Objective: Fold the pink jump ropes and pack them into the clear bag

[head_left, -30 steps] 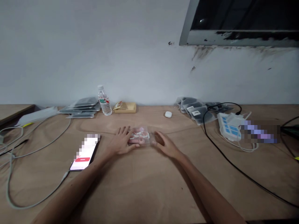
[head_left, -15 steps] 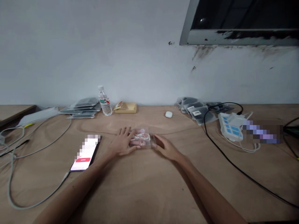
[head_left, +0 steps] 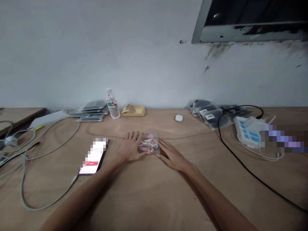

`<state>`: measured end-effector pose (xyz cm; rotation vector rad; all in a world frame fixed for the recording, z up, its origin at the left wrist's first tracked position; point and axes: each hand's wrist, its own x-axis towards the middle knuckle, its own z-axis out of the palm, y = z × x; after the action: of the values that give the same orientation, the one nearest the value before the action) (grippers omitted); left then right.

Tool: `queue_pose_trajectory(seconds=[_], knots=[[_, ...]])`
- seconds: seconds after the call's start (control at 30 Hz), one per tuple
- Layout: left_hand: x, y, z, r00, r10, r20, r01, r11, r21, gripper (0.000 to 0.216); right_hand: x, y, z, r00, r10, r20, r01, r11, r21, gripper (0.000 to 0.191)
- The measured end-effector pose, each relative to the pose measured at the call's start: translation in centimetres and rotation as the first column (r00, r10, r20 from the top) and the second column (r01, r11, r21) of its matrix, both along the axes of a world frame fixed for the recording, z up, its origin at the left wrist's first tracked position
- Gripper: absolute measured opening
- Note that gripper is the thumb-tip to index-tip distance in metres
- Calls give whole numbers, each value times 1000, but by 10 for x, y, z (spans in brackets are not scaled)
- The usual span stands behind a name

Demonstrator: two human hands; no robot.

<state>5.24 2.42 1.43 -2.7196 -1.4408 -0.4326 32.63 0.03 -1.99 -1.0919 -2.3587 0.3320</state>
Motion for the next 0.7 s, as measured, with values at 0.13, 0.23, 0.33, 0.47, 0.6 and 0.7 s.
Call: queue_pose_trajectory(seconds=[0.13,0.23,0.33,0.47,0.6,0.7], knots=[[0,-1,1,1000,-2,-9,2,1000,4,91,-1,1,-5,998,-40,52,39,999,12,67],[0,0,2,1000,1,-16,-1,1000,9,90,-2,1,-6,994,-65,89,66,998,-8,69],[3,-2,5,1000,1,-9,-1,1000,-2,86,-2,1,-4,993,-72,92,75,997,-26,69],[13,-11,19,986,155,65,-154,988,-11,79,-3,6,0,989,-150,17,150,988,-18,60],[16,-19,41,940,308,146,-270,934,-233,61,-2,10,-3,943,-312,-117,312,950,-13,53],[11,-16,42,912,254,321,-110,908,-405,57,1,11,-6,929,-349,-125,349,937,-19,52]])
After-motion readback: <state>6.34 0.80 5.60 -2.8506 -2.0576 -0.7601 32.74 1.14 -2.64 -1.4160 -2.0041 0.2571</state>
